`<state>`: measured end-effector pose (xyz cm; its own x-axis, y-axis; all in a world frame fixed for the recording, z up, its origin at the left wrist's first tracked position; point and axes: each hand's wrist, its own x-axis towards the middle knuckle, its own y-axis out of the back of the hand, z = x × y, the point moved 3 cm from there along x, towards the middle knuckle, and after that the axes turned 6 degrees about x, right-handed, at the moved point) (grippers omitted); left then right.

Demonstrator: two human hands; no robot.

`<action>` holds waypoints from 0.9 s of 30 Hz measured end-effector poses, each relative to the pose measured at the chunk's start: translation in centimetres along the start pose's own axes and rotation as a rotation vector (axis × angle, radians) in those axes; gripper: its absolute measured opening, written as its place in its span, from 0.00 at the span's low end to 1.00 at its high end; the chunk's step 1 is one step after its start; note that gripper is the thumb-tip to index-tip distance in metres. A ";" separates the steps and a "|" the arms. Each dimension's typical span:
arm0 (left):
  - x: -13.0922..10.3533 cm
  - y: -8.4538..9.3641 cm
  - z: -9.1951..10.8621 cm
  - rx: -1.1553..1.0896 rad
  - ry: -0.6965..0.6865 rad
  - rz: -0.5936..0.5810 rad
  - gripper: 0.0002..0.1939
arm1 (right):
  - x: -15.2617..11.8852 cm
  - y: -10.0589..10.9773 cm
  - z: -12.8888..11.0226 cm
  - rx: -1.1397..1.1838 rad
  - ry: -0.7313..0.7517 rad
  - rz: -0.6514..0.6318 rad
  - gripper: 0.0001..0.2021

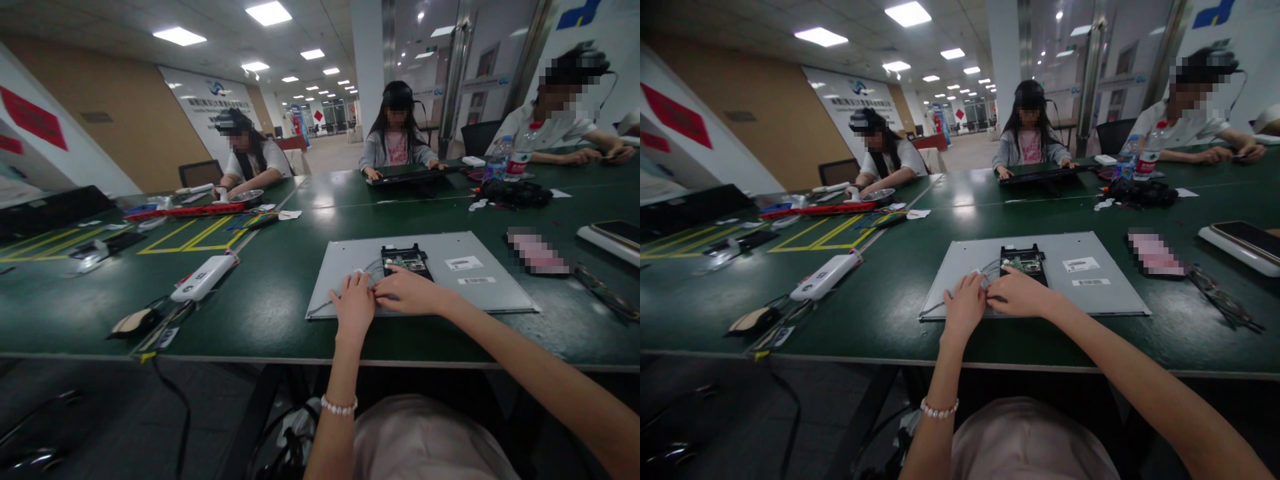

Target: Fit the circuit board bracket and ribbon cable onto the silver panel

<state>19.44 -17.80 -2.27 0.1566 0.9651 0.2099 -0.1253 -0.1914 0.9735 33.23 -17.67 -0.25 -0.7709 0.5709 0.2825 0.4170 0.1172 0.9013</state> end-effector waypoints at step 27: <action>-0.4 0.3 -0.6 -0.063 0.116 0.055 0.25 | -5.7 8.1 7.1 -0.378 -0.288 0.895 0.12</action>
<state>18.72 -18.18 -2.08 0.0339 0.9684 0.2471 -0.1920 -0.2363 0.9525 44.39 -14.23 3.12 -0.0832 0.5032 0.8602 0.5668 -0.6861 0.4562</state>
